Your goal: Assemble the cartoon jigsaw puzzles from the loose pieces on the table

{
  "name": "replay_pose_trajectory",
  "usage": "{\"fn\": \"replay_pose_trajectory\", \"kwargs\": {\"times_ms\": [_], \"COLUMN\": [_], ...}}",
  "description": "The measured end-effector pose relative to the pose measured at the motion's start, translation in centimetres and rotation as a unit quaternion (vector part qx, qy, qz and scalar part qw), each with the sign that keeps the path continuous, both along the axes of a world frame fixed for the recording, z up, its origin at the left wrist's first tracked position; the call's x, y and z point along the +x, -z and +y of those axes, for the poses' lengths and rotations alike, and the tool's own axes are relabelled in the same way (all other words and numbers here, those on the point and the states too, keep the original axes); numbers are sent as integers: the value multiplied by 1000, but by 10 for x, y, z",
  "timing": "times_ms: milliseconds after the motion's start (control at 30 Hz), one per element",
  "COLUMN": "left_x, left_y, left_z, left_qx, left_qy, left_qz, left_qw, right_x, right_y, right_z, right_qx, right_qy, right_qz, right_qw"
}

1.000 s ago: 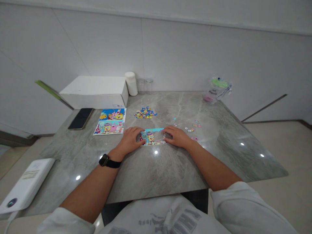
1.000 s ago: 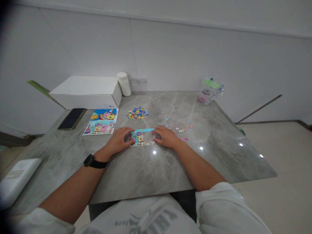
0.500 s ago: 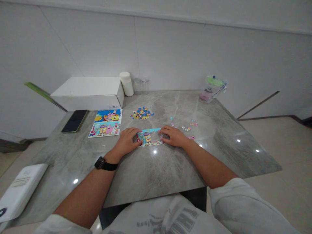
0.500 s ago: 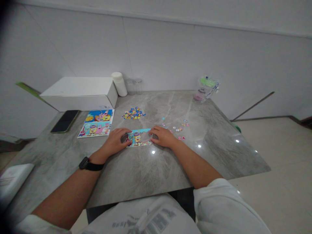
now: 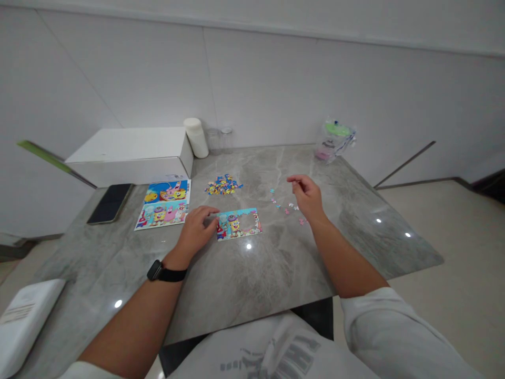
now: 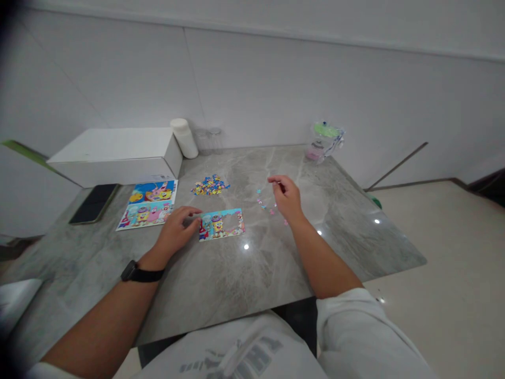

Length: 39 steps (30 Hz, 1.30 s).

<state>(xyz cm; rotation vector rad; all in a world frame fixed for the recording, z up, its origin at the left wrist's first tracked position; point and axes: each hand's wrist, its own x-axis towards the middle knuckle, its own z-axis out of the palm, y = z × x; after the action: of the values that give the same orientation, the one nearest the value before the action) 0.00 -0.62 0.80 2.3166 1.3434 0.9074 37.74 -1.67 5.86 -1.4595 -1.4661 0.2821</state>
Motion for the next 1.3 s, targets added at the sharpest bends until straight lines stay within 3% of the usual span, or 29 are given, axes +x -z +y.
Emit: {"fn": "replay_pose_trajectory", "kwargs": {"times_ms": [133, 233, 467, 633, 733, 833, 1000, 1300], "left_x": [0, 0, 0, 0, 0, 1, 3, 5], "left_y": [-1, -1, -1, 3, 5, 5, 3, -1], "left_z": [-1, -1, -1, 0, 0, 0, -1, -3], "left_qx": [-7, -9, -8, -21, -19, -22, -27, -31], "left_qy": [-8, -15, -15, -10, -14, -17, -15, -7], "left_qz": [-9, -13, -25, -26, -33, -43, -46, -44], "left_qw": [1000, 1000, 1000, 999, 999, 999, 998, 999], "right_x": [33, 59, 111, 131, 121, 95, 50, 32], "right_y": [-16, -19, 8, 23, 26, 32, 46, 50], "right_z": [-1, -3, 5, 8, 9, 12, 14, 12], "right_qx": [17, 27, -10, -39, -61, -87, -116, -154], "right_qy": [78, 120, 206, 217, 171, 59, -114, -176], "right_qz": [20, 11, -32, -112, -167, -239, -332, -374], "right_qw": [997, 992, 978, 969, 969, 965, 929, 897]}}
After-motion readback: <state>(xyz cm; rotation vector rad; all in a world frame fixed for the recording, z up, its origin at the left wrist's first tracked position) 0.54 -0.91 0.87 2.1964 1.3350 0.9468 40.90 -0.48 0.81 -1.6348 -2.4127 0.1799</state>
